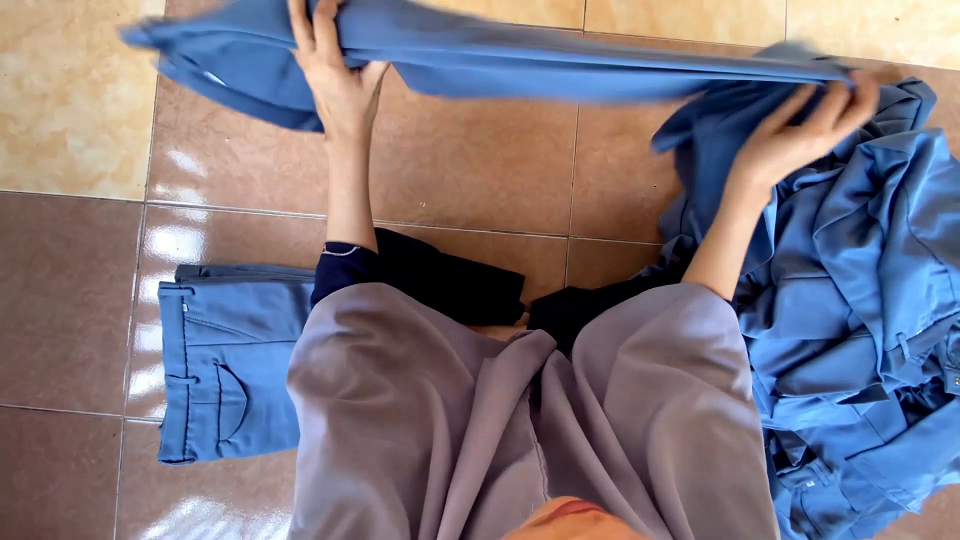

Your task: The person sits on a tiled floor and folds two pairs of gray trousers one at a time. They smooth each pair, fold the legs together, then fold the garment into a compact rectangle and place it aside.

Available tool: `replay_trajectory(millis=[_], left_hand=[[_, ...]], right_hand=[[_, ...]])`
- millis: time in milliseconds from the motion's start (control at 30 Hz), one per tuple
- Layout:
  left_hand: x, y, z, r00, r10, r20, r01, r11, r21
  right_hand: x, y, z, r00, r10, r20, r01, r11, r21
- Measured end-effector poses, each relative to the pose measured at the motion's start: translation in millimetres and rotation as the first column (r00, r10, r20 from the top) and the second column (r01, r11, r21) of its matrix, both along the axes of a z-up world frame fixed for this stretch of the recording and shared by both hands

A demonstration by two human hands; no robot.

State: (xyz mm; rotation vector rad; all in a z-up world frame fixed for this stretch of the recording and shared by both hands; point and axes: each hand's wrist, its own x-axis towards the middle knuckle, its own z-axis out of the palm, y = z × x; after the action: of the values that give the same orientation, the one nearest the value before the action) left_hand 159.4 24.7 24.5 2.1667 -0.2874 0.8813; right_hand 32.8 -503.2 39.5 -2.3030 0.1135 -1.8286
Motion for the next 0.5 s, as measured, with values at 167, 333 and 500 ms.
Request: replay_trajectory(millis=[167,333,500], left_hand=[[-28.2,35.2,-36.3,0.993,0.060,0.107,-0.058,0.998,-0.024],[-56.4,90.4,-179.3,0.993,0.111,-0.050,-0.112,0.993,-0.026],[-54.9,131.1,-354.3,0.259,0.382,-0.887,0.128,0.897,0.424]], right_hand=[[-26.6,-1.3,-52.3,0.998,0.033,-0.054,-0.038,0.994,-0.107],[-45.9,17.9,-208.6,0.946,-0.116,-0.303,-0.003,0.931,-0.366],[-79.6,67.9,-320.3,0.452,-0.154,-0.879,-0.082,0.974,-0.213]])
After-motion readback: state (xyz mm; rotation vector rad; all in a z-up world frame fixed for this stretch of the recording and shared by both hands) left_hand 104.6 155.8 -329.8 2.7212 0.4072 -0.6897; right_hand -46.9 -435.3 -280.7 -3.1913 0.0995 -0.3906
